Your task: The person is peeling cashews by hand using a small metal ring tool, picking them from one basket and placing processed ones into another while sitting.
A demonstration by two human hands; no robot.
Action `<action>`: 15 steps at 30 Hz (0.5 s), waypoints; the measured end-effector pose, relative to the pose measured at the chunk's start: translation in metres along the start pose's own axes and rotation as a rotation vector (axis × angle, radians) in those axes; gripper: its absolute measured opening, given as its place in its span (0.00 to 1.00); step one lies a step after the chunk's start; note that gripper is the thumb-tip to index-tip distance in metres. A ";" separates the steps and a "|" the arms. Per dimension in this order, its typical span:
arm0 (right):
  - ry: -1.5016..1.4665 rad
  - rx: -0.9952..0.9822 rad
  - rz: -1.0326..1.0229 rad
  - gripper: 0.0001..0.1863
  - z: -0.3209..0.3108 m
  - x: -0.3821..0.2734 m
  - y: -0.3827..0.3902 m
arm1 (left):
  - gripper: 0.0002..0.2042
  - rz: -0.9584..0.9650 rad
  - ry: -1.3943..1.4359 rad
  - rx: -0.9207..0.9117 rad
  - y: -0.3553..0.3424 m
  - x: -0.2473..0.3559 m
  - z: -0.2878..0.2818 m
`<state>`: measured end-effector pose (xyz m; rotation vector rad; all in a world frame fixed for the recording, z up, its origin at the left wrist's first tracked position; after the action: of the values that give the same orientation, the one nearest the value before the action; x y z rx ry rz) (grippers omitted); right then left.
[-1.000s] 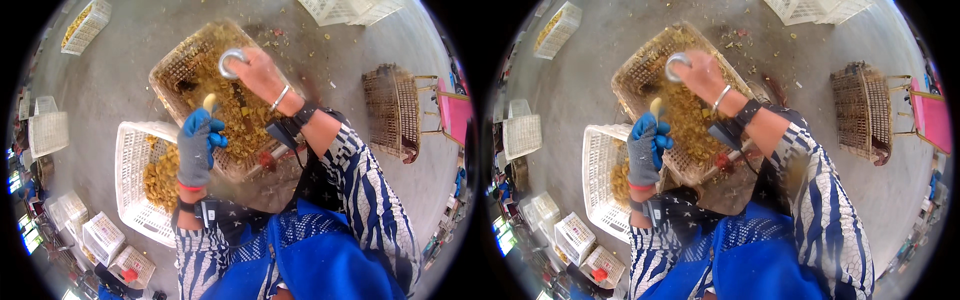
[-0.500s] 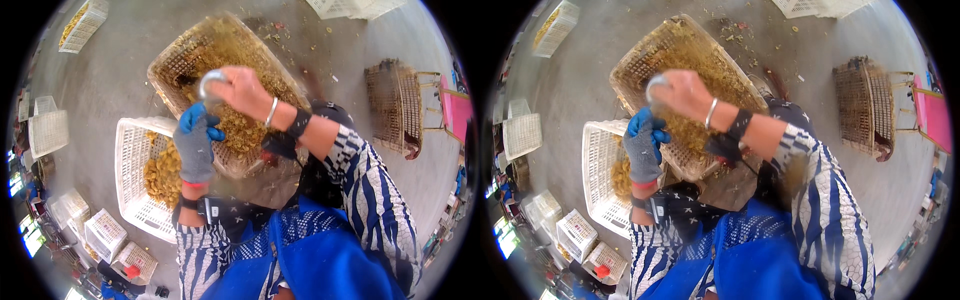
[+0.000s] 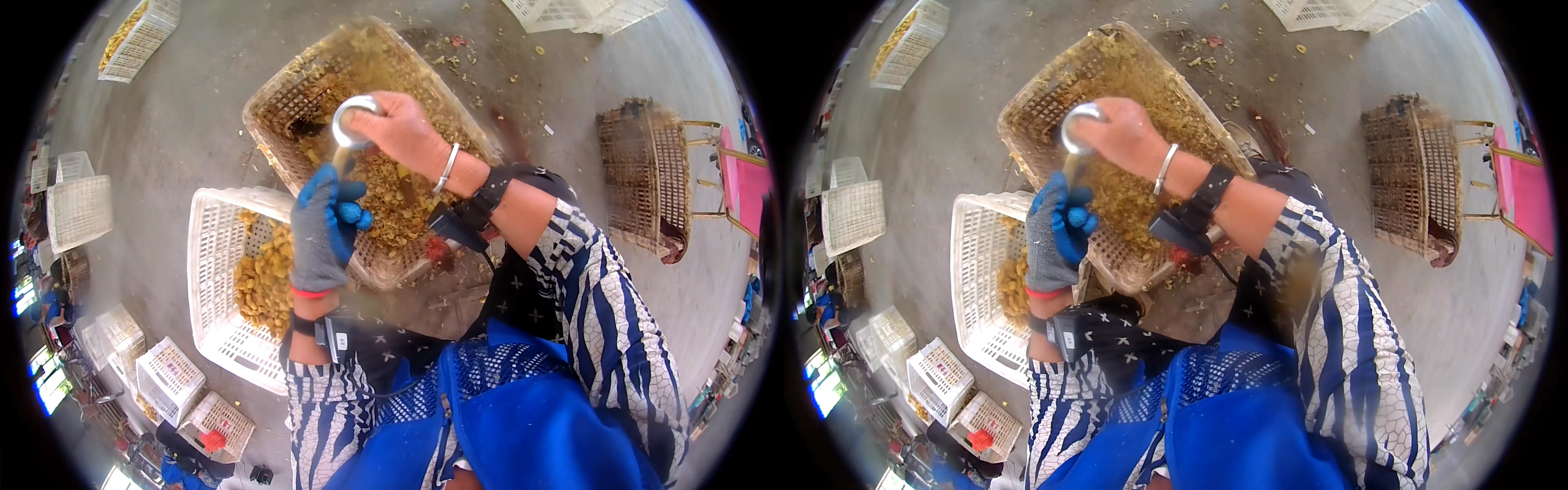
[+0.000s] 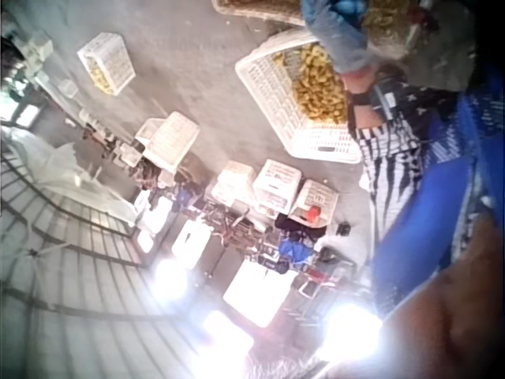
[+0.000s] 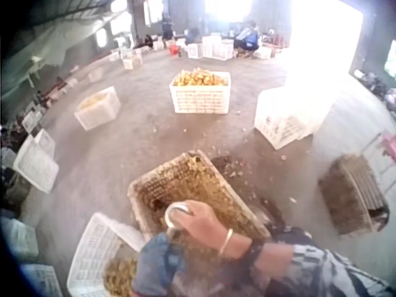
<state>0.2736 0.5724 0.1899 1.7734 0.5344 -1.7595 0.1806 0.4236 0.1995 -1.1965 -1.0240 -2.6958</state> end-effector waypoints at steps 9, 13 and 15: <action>0.599 0.334 -0.085 0.10 -0.023 -0.018 -0.006 | 0.16 0.041 0.066 -0.071 -0.001 0.001 0.004; 0.131 0.120 -0.137 0.09 -0.014 -0.009 -0.003 | 0.19 -0.008 0.158 -0.034 -0.012 -0.003 -0.013; 0.094 -0.022 -0.122 0.11 0.004 -0.008 0.006 | 0.20 0.009 -0.002 0.141 -0.001 -0.002 -0.005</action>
<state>0.2743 0.5665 0.1989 1.8499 0.7118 -1.7505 0.1780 0.4213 0.1949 -1.1764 -1.1831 -2.5661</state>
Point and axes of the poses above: each hand's wrist, its own y-axis away from the middle knuckle, its own z-axis out of the palm, x = y × z, the point moved 4 cm from there along -y, towards the middle knuckle, and after that the axes turned 2 degrees about -x, right-handed, at the moved point
